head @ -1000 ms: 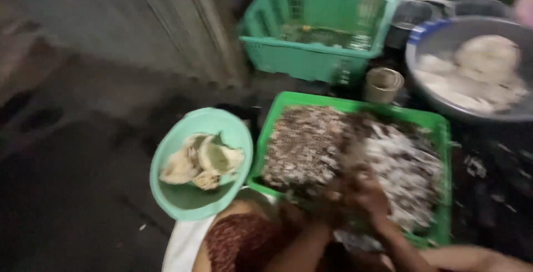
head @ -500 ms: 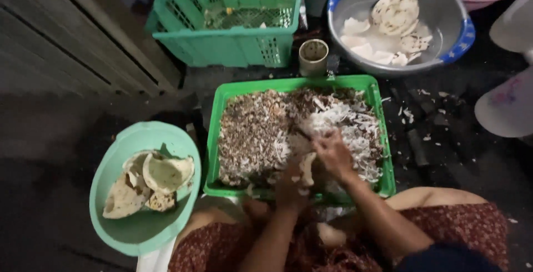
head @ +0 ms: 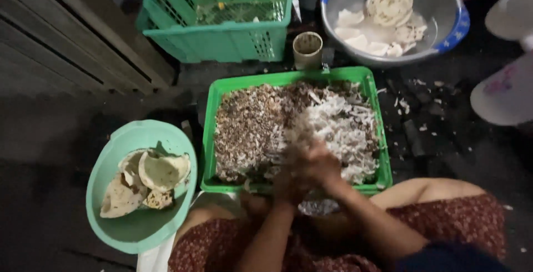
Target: Person sits on the floor and grates pieces of coconut using a hand grater into a green tray
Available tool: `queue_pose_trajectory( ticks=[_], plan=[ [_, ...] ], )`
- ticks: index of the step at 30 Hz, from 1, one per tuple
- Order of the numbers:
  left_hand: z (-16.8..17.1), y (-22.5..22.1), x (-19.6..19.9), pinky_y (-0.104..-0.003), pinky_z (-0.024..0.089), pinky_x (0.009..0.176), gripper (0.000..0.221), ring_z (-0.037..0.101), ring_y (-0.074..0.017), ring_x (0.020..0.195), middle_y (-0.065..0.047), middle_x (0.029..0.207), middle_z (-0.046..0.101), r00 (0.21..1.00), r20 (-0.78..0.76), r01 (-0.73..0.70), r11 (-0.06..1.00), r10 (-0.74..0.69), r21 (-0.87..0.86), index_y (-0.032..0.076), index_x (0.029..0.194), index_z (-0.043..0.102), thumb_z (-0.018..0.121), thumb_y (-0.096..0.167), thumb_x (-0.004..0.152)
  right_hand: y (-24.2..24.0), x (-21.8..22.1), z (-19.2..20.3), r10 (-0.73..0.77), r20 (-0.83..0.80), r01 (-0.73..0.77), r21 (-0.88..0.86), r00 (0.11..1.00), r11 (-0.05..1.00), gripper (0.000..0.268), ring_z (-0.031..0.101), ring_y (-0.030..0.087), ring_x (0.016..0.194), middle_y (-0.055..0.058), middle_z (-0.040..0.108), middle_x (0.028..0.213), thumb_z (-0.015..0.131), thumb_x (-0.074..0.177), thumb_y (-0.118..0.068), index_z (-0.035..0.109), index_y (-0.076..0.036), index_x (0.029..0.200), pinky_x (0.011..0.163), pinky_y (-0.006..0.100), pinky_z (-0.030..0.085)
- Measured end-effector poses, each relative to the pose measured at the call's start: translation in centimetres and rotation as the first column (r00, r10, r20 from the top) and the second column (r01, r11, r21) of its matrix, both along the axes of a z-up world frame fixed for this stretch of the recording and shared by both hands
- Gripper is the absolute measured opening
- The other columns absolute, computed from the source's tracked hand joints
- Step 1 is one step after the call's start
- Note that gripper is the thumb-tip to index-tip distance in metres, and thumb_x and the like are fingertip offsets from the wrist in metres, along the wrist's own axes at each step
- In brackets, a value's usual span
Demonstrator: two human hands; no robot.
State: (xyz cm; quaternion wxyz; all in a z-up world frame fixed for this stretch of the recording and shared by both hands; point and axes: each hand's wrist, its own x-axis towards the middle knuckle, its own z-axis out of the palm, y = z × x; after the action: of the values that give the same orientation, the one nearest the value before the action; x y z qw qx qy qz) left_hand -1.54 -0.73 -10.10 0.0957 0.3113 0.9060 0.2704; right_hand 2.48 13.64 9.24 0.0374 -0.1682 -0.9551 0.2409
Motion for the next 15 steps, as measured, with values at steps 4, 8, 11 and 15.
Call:
queue_pose_trajectory(
  ticks=[4, 8, 11, 15],
  plan=[
    [12.3, 1.5, 1.6, -0.052, 0.048, 0.107, 0.072, 0.056, -0.0327, 0.128, -0.001, 0.143, 0.059, 0.963, 0.221, -0.177, 0.981, 0.158, 0.072, 0.036, 0.147, 0.047, 0.066, 0.054, 0.080, 4.3, -1.7, -1.9, -0.172, 0.146, 0.205, -0.254, 0.974, 0.945, 0.038, 0.069, 0.032, 0.107, -0.004, 0.064, 0.122, 0.064, 0.075, -0.065, 0.079, -0.038, 0.098, 0.091, 0.040, 0.057],
    [16.3, 1.2, 1.7, -0.046, 0.052, 0.065, 0.035, 0.072, -0.0345, 0.085, -0.005, 0.106, 0.076, 0.968, 0.230, -0.172, 0.940, 0.105, 0.294, 0.024, 0.112, 0.071, 0.057, 0.039, 0.083, 0.6, -0.6, -4.0, 0.002, -0.214, -0.023, -0.099, 0.977, 0.995, 0.034, 0.034, 0.007, 0.041, 0.006, 0.043, 0.155, 0.061, 0.092, -0.033, 0.066, -0.041, 0.124, 0.030, 0.020, 0.038],
    [14.5, 1.4, 1.6, -0.048, 0.051, 0.104, 0.084, 0.059, -0.0321, 0.128, -0.010, 0.146, 0.055, 0.971, 0.177, -0.125, 0.973, 0.160, -0.194, 0.022, 0.146, 0.049, 0.059, 0.067, 0.075, 1.9, -0.7, -4.2, -0.073, 0.026, 0.076, -0.172, 0.997, 0.982, 0.053, 0.064, 0.038, 0.113, 0.014, 0.059, 0.132, 0.067, 0.073, -0.043, 0.071, -0.018, 0.120, 0.101, 0.047, 0.054],
    [15.9, 1.5, 2.1, -0.031, 0.055, 0.077, 0.085, 0.071, -0.0248, 0.089, -0.012, 0.101, 0.076, 0.855, 0.445, -0.441, 0.825, 0.266, 0.353, 0.016, 0.151, 0.046, 0.073, 0.051, 0.078, 1.3, -2.0, -4.3, -0.201, -0.210, 0.147, -0.248, 0.957, 0.958, 0.032, 0.066, 0.036, 0.093, 0.006, 0.060, 0.117, 0.067, 0.084, -0.045, 0.075, -0.034, 0.113, 0.080, 0.046, 0.055]
  ],
)
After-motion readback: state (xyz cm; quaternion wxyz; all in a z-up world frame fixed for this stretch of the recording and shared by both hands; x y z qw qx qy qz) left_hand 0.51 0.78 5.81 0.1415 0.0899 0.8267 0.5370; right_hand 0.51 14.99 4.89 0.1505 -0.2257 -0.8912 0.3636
